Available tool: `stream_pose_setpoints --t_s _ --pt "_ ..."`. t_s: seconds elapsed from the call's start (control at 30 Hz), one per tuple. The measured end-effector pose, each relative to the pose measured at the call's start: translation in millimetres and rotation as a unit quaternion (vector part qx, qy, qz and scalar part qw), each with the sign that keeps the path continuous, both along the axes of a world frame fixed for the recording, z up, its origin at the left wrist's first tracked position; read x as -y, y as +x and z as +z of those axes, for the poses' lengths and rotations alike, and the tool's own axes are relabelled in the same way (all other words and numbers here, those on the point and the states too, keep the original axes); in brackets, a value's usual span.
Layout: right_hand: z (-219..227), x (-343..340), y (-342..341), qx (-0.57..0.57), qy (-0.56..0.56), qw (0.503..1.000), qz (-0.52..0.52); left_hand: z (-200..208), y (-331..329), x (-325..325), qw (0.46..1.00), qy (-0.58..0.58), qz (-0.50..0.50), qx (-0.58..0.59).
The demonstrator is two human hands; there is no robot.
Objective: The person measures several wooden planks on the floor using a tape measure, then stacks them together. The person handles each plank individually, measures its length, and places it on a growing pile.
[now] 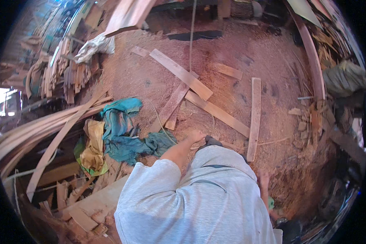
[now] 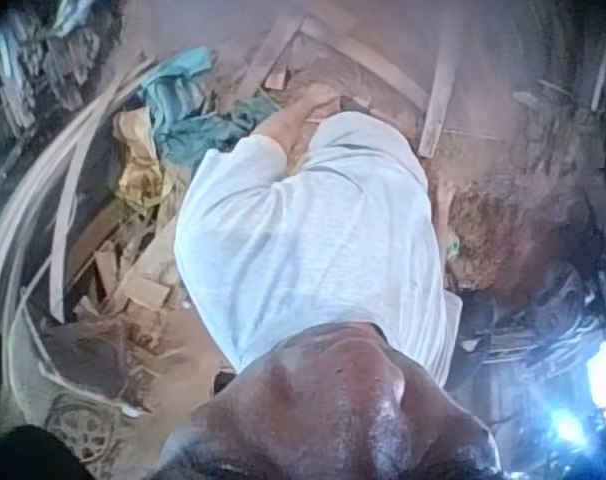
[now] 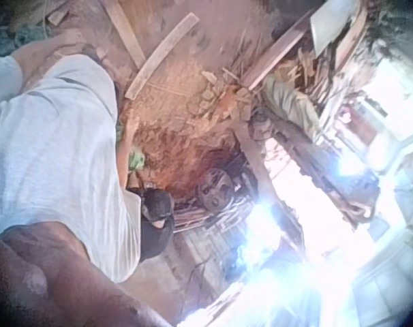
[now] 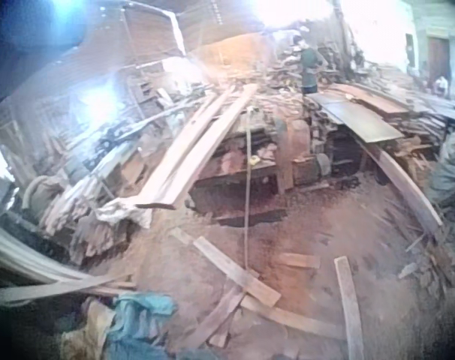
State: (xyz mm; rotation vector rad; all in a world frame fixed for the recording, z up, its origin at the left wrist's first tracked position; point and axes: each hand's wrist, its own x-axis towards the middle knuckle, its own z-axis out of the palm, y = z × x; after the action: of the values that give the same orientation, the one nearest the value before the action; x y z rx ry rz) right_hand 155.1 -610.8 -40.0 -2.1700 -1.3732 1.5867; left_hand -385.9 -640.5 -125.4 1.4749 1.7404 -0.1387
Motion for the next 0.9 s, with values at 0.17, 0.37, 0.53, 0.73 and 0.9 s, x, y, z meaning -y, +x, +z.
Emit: stream_pose_setpoints --t_s 0.17,0.37,0.53,0.73,0.9 --pt "-29 15 -6 0.084 -0.062 0.987 0.125 28 -3 -47 0.950 -0.003 0.279 0.140" --pt "-23 -18 -5 -0.030 -0.122 0.989 -0.084 53 -3 -19 0.977 0.019 0.207 0.057" --pt "-15 -34 -14 -0.131 -0.121 0.962 -0.206 15 -7 33 0.993 0.032 0.116 0.017" --pt "-51 -14 -41 -0.192 -0.073 0.963 -0.174 -25 -16 46 0.993 -0.023 0.108 0.039" --pt "-104 25 -20 -0.015 0.021 0.996 -0.082 -31 -3 14 0.997 0.043 0.058 0.018"
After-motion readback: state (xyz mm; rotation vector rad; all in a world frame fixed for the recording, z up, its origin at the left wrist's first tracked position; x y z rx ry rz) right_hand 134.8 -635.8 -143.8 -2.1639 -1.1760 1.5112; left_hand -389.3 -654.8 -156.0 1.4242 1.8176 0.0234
